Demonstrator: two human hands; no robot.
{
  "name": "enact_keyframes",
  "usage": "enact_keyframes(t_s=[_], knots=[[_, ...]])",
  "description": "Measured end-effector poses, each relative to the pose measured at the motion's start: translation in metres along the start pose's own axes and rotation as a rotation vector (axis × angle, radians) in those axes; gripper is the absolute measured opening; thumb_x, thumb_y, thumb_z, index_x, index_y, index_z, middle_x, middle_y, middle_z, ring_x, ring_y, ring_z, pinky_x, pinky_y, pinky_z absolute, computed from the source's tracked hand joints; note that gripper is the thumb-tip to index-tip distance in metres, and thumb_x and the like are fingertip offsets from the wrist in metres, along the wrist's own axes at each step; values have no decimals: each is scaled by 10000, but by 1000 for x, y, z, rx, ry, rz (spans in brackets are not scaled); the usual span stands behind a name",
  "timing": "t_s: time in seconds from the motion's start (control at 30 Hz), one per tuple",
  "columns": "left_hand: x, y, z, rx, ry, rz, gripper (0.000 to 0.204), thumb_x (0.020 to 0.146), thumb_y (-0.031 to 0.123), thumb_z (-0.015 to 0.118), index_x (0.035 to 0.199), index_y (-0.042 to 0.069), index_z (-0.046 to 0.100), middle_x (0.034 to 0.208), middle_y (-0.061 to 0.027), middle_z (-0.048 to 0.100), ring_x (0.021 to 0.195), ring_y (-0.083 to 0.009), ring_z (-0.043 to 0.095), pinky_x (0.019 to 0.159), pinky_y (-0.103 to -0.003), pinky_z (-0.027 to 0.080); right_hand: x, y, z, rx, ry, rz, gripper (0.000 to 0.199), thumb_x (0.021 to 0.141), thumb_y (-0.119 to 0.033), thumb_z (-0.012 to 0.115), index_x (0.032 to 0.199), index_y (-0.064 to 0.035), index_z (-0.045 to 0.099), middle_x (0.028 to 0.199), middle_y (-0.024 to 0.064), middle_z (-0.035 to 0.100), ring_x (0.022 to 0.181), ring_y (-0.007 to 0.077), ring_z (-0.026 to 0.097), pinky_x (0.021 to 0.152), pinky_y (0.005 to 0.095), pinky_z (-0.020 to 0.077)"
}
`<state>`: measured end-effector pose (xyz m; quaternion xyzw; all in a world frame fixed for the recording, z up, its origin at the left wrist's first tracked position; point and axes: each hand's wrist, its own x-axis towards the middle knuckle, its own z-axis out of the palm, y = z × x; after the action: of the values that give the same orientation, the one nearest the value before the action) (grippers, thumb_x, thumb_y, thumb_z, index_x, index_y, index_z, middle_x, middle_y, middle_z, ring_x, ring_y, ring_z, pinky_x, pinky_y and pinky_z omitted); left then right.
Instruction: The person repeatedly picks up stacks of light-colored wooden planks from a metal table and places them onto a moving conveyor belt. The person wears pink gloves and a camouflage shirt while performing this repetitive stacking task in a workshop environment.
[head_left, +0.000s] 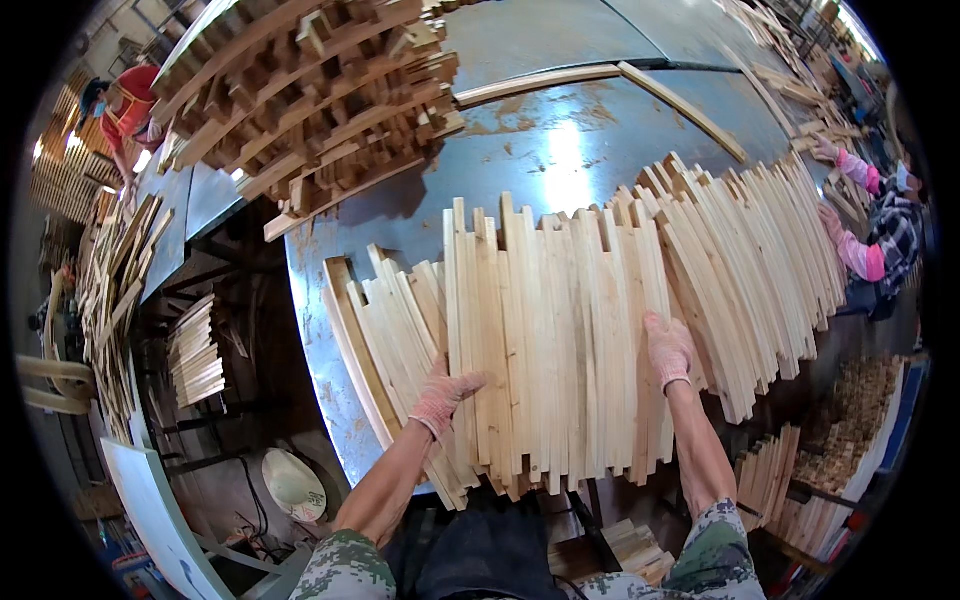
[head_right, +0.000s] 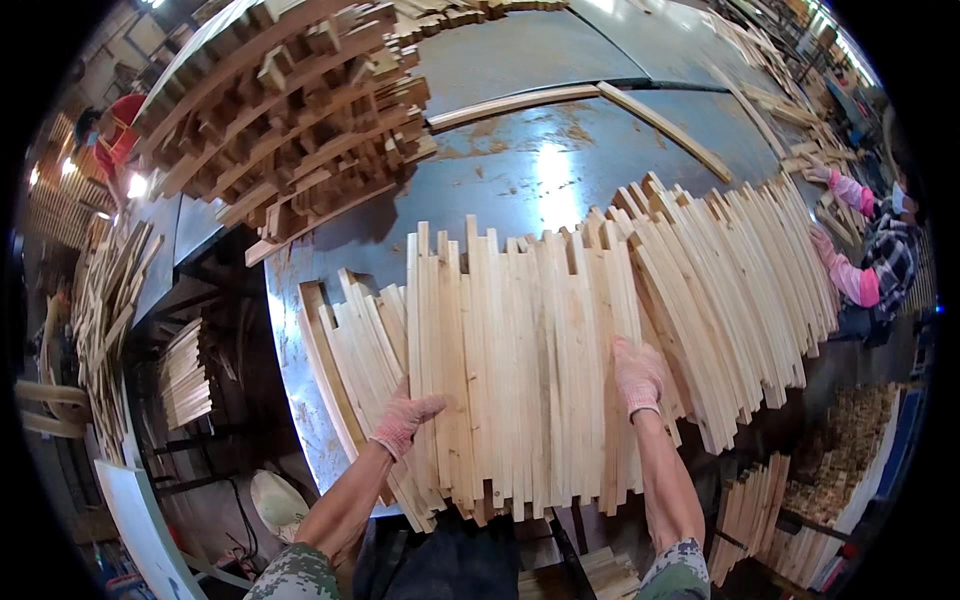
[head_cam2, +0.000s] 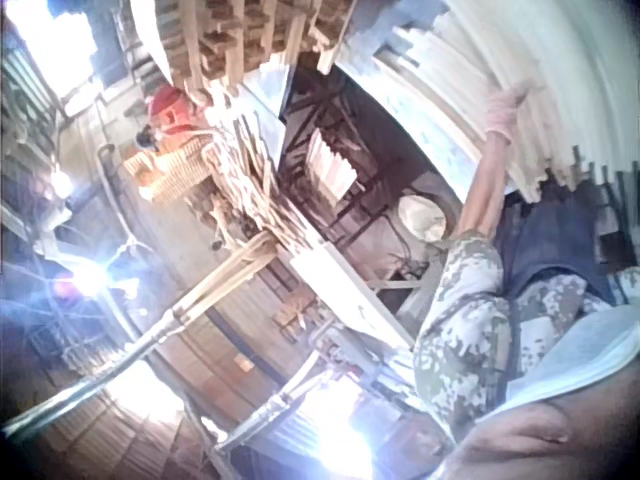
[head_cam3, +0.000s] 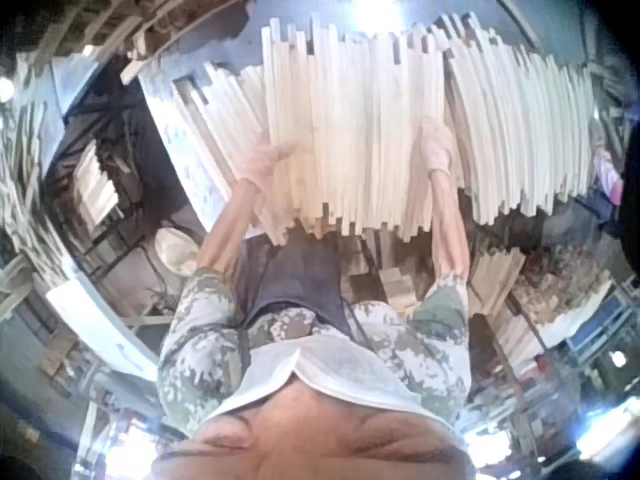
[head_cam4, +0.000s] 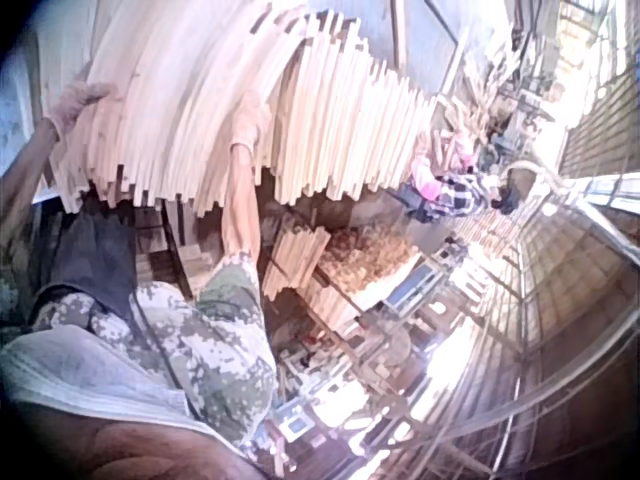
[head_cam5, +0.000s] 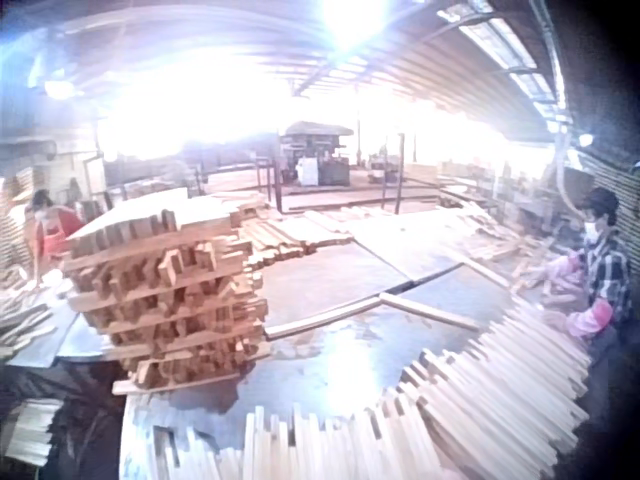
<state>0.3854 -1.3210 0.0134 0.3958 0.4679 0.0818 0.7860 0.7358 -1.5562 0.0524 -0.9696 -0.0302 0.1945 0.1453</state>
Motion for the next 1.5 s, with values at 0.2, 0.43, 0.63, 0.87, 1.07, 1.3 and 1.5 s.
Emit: enact_keyframes(t_s=[0.2,0.43,0.63,0.87,1.07,1.3,1.5], knots=[[-36,-27,-8,-50,7,2,986,776,151,982,1569,-11,419,1267,-151,705,1137,-257,701,980,-387,615,-20,15,9,-35,85,-90,629,1013,-570,642,1174,27,759,1197,301,747,1197,466,692,1008,529,532],[-132,-38,-41,-68,74,86,1020,773,185,994,1554,-55,382,1353,-178,672,1164,-260,692,1007,-389,599,-74,28,16,105,84,-208,663,1004,-581,666,980,81,680,973,325,693,917,453,652,850,529,503],[-237,-19,-108,-132,192,165,932,801,162,965,1543,-20,431,1365,-141,669,1209,-242,669,1033,-385,576,-153,-51,13,118,78,-333,611,1035,-550,665,1026,56,739,990,212,723,899,311,649,852,473,505],[-377,-22,-230,-186,360,533,891,795,194,966,1525,54,474,1350,-94,658,1219,-203,636,1045,-361,550,-290,-165,41,390,31,-743,688,1035,-626,653,963,54,720,867,144,674,828,264,588,830,432,505],[-521,-74,-357,-323,587,701,828,800,217,965,1465,58,498,1341,-80,637,1268,-192,593,1130,-377,487,-473,-288,109,433,-94,-1065,691,1040,-637,658,829,20,614,743,82,577,737,243,519,742,426,477],[-688,-164,-462,-790,813,886,828,797,108,960,1446,33,451,1306,-104,672,1157,-214,674,1011,-389,572,-763,-372,218,401,-433,-1405,693,1014,-624,694,749,5,575,682,58,487,704,211,496,705,429,448],[-802,-236,-505,-956,1148,859,725,838,115,922,1416,22,495,1270,-121,706,1100,-227,713,966,-391,601,-992,-400,314,156,-582,-1690,655,955,-611,737,868,36,698,814,210,685,810,348,672,794,479,531]])
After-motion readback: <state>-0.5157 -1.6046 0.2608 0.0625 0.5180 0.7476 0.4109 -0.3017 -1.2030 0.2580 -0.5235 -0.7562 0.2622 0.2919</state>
